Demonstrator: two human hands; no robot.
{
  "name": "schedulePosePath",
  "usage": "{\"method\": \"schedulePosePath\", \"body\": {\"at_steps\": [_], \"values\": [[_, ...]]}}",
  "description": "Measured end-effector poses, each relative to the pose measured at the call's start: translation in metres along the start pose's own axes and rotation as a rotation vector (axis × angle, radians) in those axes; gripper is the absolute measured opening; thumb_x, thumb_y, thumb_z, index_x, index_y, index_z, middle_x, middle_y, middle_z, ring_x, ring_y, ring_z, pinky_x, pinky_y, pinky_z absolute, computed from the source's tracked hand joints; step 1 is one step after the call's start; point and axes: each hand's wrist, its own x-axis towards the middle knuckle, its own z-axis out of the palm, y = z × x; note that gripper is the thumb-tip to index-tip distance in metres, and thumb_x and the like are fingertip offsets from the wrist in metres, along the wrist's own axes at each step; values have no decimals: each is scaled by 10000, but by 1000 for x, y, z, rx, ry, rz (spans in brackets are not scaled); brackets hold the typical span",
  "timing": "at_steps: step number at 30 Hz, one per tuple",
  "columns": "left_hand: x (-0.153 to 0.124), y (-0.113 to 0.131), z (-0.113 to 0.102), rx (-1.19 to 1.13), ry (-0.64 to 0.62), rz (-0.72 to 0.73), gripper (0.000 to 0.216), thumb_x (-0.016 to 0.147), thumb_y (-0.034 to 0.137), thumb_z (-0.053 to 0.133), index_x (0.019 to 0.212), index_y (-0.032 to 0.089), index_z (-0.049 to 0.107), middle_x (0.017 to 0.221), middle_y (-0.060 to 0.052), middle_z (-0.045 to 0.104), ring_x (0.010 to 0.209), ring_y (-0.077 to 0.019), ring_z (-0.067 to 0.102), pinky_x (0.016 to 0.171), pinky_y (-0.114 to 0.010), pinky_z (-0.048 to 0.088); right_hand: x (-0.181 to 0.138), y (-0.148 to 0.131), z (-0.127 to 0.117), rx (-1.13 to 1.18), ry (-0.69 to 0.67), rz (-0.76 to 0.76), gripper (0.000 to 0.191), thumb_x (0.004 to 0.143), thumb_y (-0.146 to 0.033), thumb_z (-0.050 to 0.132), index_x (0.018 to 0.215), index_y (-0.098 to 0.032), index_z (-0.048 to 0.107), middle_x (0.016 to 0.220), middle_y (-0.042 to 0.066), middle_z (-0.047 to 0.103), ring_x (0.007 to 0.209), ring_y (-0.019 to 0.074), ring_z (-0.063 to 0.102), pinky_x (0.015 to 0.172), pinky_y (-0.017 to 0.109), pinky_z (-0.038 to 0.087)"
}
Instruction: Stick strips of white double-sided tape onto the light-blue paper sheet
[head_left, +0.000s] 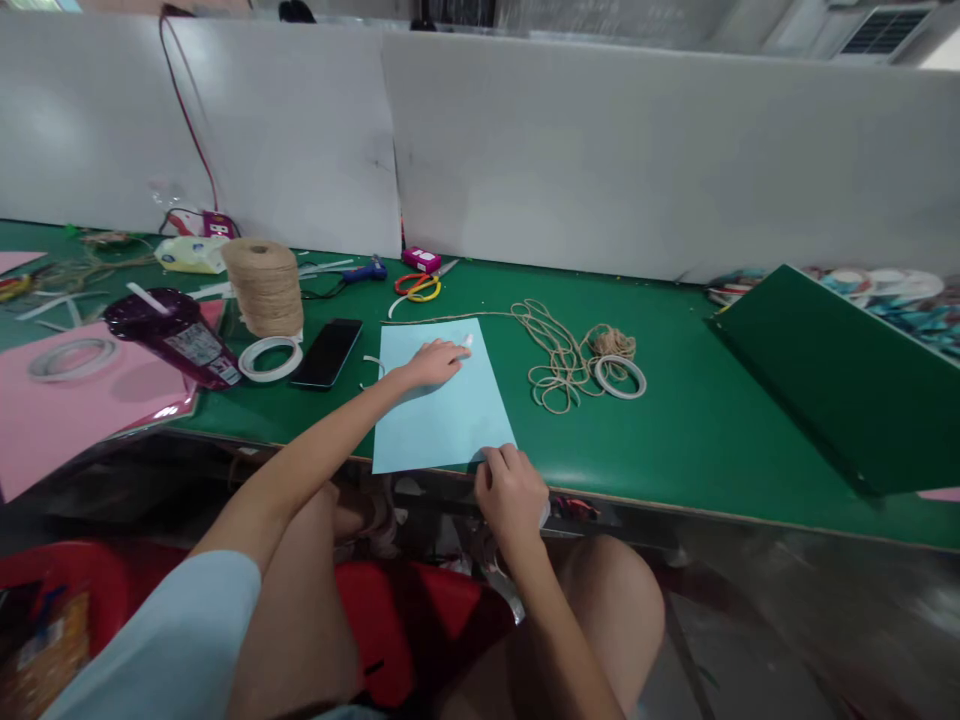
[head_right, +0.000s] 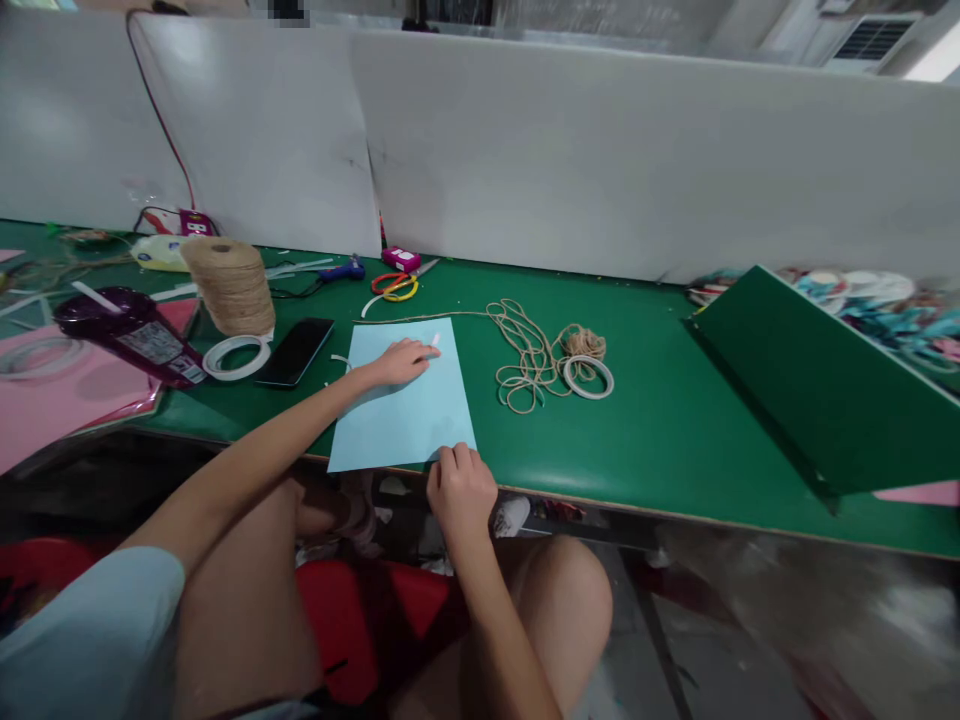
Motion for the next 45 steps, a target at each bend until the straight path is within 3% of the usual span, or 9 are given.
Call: {"method": "schedulePosePath", "body": {"at_steps": [7, 11, 17, 23, 26, 29, 33, 40, 45], "values": [[6, -22, -1, 2, 16, 61, 358, 856, 203, 359, 1142, 205, 574, 997, -73, 563, 955, -189, 511, 843, -278, 370, -3, 0, 0, 22, 10, -18, 146, 776, -114, 515, 775, -202, 631, 705, 20, 567, 682, 160, 444, 618, 287, 272], [-8, -37, -3, 47, 43, 39, 392, 864, 147, 294, 1144, 148, 568, 1009, -108, 543, 894, -189, 526, 788, -289, 382, -6, 3, 2, 37, 31, -37, 157, 788, -118, 511, 835, -190, 642, 722, 26, 572, 696, 161, 456, 623, 287, 289], [-27, -57, -13, 124, 38, 24, 356, 838, 123, 350, 1101, 161, 587, 978, -100, 566, 891, -198, 544, 731, -279, 389, -8, 2, 3, 44, -3, -52, 184, 800, -116, 493, 888, -183, 640, 750, 38, 571, 719, 172, 465, 638, 291, 317], [-59, -70, -21, 167, 42, 21, 351, 877, 141, 320, 1081, 133, 605, 998, -116, 582, 952, -189, 549, 820, -274, 398, -13, 0, -2, 19, -110, -71, 230, 828, -146, 458, 999, -156, 612, 879, 87, 574, 781, 202, 480, 699, 313, 382], [-78, -70, -24, 191, 42, 36, 322, 901, 226, 341, 1056, 134, 608, 996, -113, 585, 968, -197, 547, 855, -291, 398, -16, -3, -6, 45, -111, -116, 273, 865, -178, 431, 1087, -134, 584, 1014, 126, 581, 898, 229, 506, 784, 349, 422], [-91, -68, -24, 216, 54, 24, 295, 888, 321, 415, 1048, 145, 590, 1028, -110, 580, 970, -209, 554, 844, -302, 411, -16, -12, -9, 81, -129, -224, 352, 874, -186, 434, 1206, -117, 528, 1224, 158, 528, 1145, 269, 444, 942, 407, 388], [-101, -62, -16, 244, 72, -36, 276, 912, 260, 352, 987, 125, 581, 993, -132, 594, 950, -216, 578, 797, -306, 430, -16, -27, -8, 98, -176, -359, 407, 871, -177, 442, 1275, -144, 487, 1356, 137, 451, 1279, 262, 350, 1022, 417, 341], [-116, -48, -16, 223, 94, -189, 331, 945, 336, 279, 1067, 170, 539, 889, -113, 658, 771, -202, 647, 630, -264, 434, -13, -34, 1, 71, -124, -336, 296, 851, -173, 494, 1136, -161, 574, 1052, 120, 584, 1011, 244, 497, 895, 389, 411], [-95, -32, -26, 141, 120, -289, 395, 942, 456, 238, 1144, 235, 494, 802, -45, 684, 790, -204, 656, 627, -260, 422, -6, -34, 7, 71, -124, -352, 193, 876, -179, 472, 1032, -171, 586, 936, 90, 576, 876, 211, 495, 802, 356, 407]]}}
